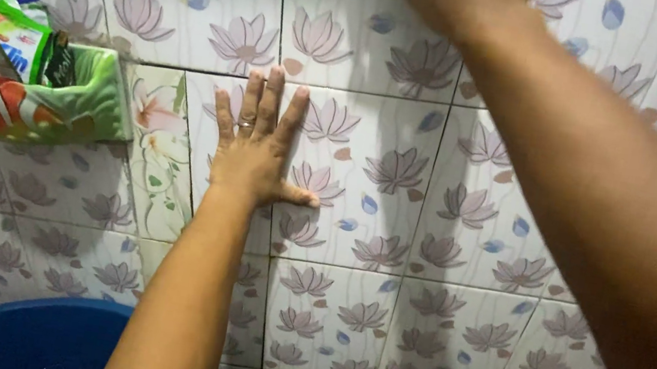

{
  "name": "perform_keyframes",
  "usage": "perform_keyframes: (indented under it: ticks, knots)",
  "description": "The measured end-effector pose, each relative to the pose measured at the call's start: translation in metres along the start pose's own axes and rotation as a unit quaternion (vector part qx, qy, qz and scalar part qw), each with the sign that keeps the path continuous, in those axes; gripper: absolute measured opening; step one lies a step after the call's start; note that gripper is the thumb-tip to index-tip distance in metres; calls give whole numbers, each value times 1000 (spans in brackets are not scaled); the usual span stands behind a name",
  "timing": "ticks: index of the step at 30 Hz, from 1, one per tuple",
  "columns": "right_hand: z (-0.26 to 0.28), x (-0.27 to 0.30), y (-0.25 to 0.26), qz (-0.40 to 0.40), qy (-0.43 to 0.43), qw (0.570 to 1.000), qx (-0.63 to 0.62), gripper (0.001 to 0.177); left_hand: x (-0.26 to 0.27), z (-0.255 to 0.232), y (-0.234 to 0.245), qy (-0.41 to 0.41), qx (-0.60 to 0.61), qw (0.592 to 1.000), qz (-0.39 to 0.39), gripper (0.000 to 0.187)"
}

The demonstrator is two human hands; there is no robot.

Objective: Scrub the floor and tiled walls of a bathroom using a brush.

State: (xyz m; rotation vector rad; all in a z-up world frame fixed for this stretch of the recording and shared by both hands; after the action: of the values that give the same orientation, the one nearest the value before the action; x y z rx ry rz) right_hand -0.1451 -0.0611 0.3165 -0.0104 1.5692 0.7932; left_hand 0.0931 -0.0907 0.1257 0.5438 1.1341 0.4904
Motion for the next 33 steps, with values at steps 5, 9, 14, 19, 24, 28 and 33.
perform_keyframes:
  ticks: [5,9,14,19,24,28,33]
  knots:
    - [23,40,-7,-145,228,955,124,48,-1,-3,11,8,-20,998,59,170]
    - [38,77,-22,14,145,983,110,54,-3,-5,12,15,-33,997,64,170]
    - [49,136,-26,119,167,977,61,55,-2,-9,21,23,-73,987,138,168]
    - [34,115,-1,172,190,957,136,55,-1,-9,13,25,-81,991,103,167]
    - [13,56,34,155,50,966,201,44,-1,-11,19,28,-55,988,142,167]
    - [-4,38,34,-35,89,986,139,66,0,-10,14,27,-58,989,133,167]
    - [27,70,19,33,25,995,87,62,0,-8,-8,23,-58,995,79,168]
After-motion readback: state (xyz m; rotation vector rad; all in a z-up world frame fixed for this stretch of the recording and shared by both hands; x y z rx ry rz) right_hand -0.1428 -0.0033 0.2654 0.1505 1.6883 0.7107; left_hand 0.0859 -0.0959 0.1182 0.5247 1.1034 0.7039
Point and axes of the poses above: each hand's wrist, its own x-axis away from the middle knuckle, its own y-axis out of the back of the hand, z = x × y, the point moved 1 cm from there along -x, towards the middle knuckle, and after that the axes turned 15 degrees about -x, right-handed, at the moved point
